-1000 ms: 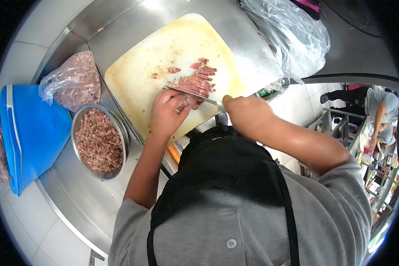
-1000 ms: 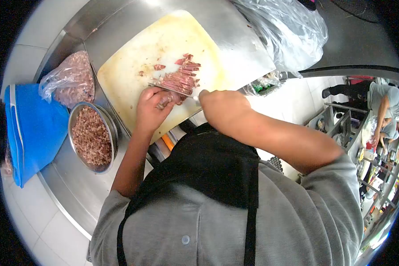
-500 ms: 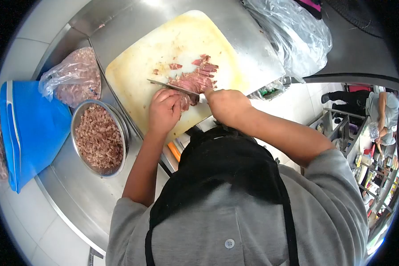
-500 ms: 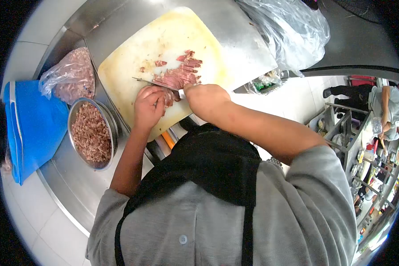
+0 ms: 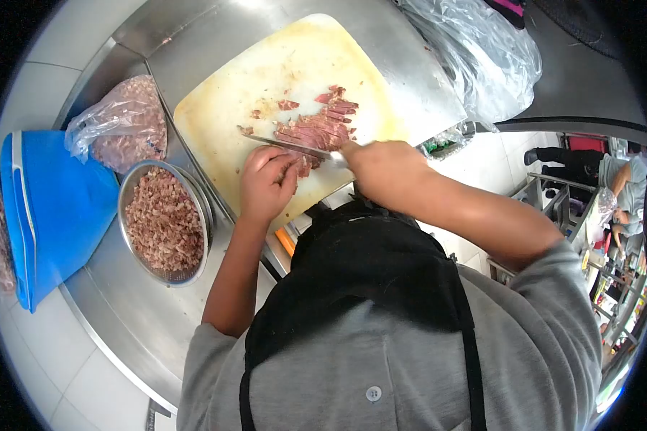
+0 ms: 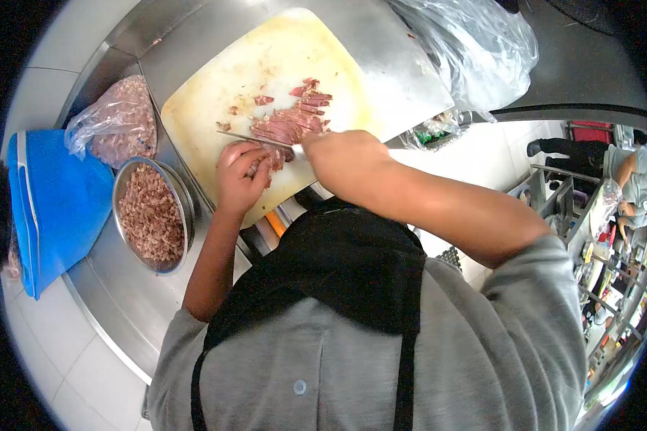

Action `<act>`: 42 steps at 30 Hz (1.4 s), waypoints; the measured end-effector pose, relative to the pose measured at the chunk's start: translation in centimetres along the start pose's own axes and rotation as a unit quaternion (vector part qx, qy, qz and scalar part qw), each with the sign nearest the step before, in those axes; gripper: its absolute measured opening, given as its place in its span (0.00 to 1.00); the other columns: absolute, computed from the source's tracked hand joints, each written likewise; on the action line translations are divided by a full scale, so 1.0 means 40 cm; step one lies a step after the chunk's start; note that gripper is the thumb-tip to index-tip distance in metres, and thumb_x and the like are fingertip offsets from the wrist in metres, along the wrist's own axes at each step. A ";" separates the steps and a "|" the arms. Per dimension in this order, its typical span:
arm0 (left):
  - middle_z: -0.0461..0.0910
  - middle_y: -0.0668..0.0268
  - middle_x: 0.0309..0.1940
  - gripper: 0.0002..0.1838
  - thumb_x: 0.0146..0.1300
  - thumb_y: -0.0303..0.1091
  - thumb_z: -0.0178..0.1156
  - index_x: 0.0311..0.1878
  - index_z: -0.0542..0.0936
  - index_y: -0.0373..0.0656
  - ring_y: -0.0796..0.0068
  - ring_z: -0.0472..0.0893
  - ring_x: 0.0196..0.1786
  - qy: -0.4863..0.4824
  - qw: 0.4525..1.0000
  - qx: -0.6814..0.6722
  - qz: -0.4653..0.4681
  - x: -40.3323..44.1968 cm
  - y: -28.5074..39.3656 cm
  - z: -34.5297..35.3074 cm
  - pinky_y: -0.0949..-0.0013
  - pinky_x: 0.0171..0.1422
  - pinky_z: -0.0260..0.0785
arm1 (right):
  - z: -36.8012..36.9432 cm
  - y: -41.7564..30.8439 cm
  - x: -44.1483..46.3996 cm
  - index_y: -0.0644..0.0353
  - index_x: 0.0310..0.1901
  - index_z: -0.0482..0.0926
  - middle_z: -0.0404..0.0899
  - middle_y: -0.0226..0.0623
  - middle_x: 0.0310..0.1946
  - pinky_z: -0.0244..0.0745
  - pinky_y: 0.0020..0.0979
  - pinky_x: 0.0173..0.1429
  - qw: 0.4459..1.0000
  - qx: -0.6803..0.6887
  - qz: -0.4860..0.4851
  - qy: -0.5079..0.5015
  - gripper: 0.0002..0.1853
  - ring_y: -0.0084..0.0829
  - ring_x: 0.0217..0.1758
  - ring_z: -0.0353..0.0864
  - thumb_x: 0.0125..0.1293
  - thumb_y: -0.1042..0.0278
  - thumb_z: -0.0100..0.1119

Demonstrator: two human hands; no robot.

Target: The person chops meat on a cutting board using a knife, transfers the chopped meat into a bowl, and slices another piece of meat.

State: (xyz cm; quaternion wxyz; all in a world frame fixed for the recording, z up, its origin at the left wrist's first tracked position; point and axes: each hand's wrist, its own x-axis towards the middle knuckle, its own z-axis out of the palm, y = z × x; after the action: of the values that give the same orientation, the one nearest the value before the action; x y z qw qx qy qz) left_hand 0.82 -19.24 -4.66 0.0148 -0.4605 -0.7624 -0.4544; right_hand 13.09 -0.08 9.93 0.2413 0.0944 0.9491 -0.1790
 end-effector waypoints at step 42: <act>0.82 0.59 0.41 0.06 0.53 0.21 0.66 0.35 0.85 0.39 0.53 0.80 0.47 0.016 1.000 0.008 -0.003 -0.083 -0.049 -0.039 0.56 0.54 0.74 | 0.113 -0.044 0.061 0.63 0.48 0.76 0.86 0.52 0.35 0.82 0.50 0.45 0.997 -0.021 -0.046 0.053 0.11 0.52 0.40 0.88 0.68 0.70 0.53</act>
State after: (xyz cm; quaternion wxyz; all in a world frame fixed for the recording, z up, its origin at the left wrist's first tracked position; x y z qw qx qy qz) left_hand 0.73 -22.95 -6.53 0.0295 -0.4506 -0.7671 -0.4557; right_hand 12.42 -3.20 5.55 0.1840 0.0552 0.9676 -0.1641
